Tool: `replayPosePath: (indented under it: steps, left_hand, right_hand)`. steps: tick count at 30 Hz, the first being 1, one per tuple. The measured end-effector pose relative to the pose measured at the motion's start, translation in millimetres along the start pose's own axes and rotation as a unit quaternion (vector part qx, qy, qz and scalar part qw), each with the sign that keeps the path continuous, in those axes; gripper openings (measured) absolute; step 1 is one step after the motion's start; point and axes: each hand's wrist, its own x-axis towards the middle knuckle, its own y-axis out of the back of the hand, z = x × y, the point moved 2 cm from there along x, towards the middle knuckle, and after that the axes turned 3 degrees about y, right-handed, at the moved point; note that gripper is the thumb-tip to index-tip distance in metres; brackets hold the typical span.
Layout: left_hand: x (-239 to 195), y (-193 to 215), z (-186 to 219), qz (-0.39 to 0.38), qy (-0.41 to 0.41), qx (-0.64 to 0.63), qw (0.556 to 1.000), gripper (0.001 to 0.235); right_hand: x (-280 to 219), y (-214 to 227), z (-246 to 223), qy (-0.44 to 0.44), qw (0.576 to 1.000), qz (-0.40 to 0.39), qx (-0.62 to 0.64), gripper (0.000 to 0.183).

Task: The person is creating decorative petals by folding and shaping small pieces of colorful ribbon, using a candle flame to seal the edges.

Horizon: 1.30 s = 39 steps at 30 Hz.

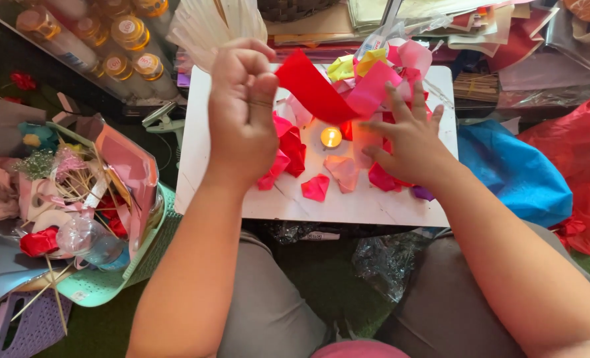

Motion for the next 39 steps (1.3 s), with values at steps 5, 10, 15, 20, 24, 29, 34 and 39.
replayPosePath:
  steps: [5,10,15,20,24,29,34,39]
  left_hand:
    - [3,14,4,0.021,0.002,0.013,1.000,0.039]
    - [3,17,5,0.019,-0.006,0.000,1.000,0.039]
    - [3,19,-2,0.015,0.046,-0.076,0.996,0.029]
    - [4,21,-2,0.023,0.032,-0.051,0.998,0.028]
    - [4,18,-7,0.012,0.089,-0.136,0.987,0.025]
    - [5,6,-12,0.021,0.082,-0.116,0.990,0.020]
    - [0,-21,7,0.010,0.002,-0.033,0.999,0.031]
    - [-32,-69,26,-0.216,-0.172,0.178,0.945,0.015]
  right_hand:
    - [25,-52,39,0.090,0.984,0.129,-0.083,0.048]
    - [31,-60,54,0.087,0.979,0.143,-0.118,0.021]
    - [29,-56,60,0.085,0.974,0.163,-0.132,0.021]
    - [27,-51,66,0.085,0.973,0.165,-0.135,0.020]
    - [20,-42,63,0.080,0.972,0.175,-0.136,0.016]
    - [-9,-2,19,0.121,0.969,0.213,-0.037,0.035]
    - [-43,21,-21,0.154,0.919,0.273,0.240,0.046]
    - [-61,16,-29,0.074,0.529,-0.048,0.844,0.054]
